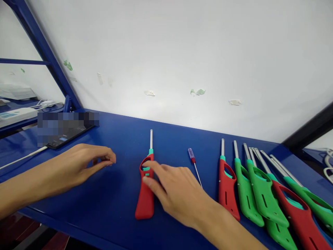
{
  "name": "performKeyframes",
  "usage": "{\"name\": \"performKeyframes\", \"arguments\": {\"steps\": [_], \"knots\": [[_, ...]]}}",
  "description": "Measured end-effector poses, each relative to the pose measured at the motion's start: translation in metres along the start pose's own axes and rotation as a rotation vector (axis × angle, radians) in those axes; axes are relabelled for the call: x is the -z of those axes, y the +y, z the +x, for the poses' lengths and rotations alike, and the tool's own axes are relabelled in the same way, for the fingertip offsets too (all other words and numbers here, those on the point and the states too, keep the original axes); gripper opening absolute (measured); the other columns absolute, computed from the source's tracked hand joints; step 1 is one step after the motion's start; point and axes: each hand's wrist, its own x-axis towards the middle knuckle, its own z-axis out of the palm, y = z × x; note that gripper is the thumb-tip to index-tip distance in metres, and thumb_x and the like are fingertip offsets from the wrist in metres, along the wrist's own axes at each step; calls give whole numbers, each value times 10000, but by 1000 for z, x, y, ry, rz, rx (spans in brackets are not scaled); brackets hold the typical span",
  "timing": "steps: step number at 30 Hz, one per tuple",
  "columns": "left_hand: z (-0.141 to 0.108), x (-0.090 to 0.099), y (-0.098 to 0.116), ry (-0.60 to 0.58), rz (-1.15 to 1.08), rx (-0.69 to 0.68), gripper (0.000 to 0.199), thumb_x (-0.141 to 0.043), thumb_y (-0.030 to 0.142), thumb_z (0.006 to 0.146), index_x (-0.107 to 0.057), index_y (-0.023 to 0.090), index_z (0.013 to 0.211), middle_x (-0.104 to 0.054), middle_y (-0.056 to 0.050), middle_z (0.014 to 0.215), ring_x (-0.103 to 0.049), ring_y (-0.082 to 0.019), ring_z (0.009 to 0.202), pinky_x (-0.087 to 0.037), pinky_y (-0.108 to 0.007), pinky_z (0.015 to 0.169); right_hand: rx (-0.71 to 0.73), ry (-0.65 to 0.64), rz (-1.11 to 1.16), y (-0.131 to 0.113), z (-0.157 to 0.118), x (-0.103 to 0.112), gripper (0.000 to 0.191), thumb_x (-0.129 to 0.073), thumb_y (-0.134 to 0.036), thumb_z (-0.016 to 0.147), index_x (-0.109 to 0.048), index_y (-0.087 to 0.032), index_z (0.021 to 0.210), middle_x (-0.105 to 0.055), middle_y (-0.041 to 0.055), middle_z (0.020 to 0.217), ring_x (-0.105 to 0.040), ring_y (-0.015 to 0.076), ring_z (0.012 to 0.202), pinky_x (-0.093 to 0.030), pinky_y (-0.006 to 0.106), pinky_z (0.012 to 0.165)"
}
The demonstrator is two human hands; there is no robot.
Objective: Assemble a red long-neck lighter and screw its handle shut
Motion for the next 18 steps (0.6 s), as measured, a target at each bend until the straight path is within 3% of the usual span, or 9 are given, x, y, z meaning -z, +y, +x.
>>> {"name": "performKeyframes", "arguments": {"steps": [2,4,8,11,15,18], "knots": [[2,3,2,-31,10,-18,154,-575,337,1021,-728,328,1010,-772,70,990,-709,-149,872,-475,-243,782,133,-69,-20,-5,-2,-2,369,-355,-456,1125,-528,-370,1440,-727,24,1127,-722,241,945,-440,336,757],[3,5,3,-10,31,-41,177,-553,327,1033,-728,322,1056,-769,60,1051,-712,-161,928,-475,-255,826,171,-116,-34,-8,-5,0,357,-347,-469,1125,-575,-385,1386,-697,22,1144,-707,230,939,-445,336,758],[2,6,8,3,77,-115,211,-524,250,1042,-729,290,1066,-744,37,1090,-704,-158,946,-467,-261,832,46,-120,-8,-12,-7,6,312,-445,-565,1071,-624,-374,1240,-670,8,1109,-681,255,948,-469,391,822],[2,4,13,3,73,-122,224,-505,236,1055,-723,282,1078,-731,29,1098,-698,-154,953,-464,-264,837,6,-98,-4,-14,-6,7,193,-512,-433,1050,-619,-375,1199,-642,3,1109,-673,254,945,-485,411,830],[3,2,19,-12,41,-120,220,-505,220,1064,-715,285,1061,-723,33,1084,-692,-148,939,-464,-261,835,-59,-20,-76,-8,-3,3,345,-456,-270,1030,-551,-408,1331,-630,10,1131,-671,221,756,-506,410,732],[4,1,24,-23,25,-143,203,-524,196,1058,-708,281,1073,-721,26,1091,-693,-154,961,-467,-258,842,-110,77,-81,5,-2,-4,464,-466,-266,1024,-432,-365,1475,-647,53,1241,-721,258,869,-550,435,769]]}}
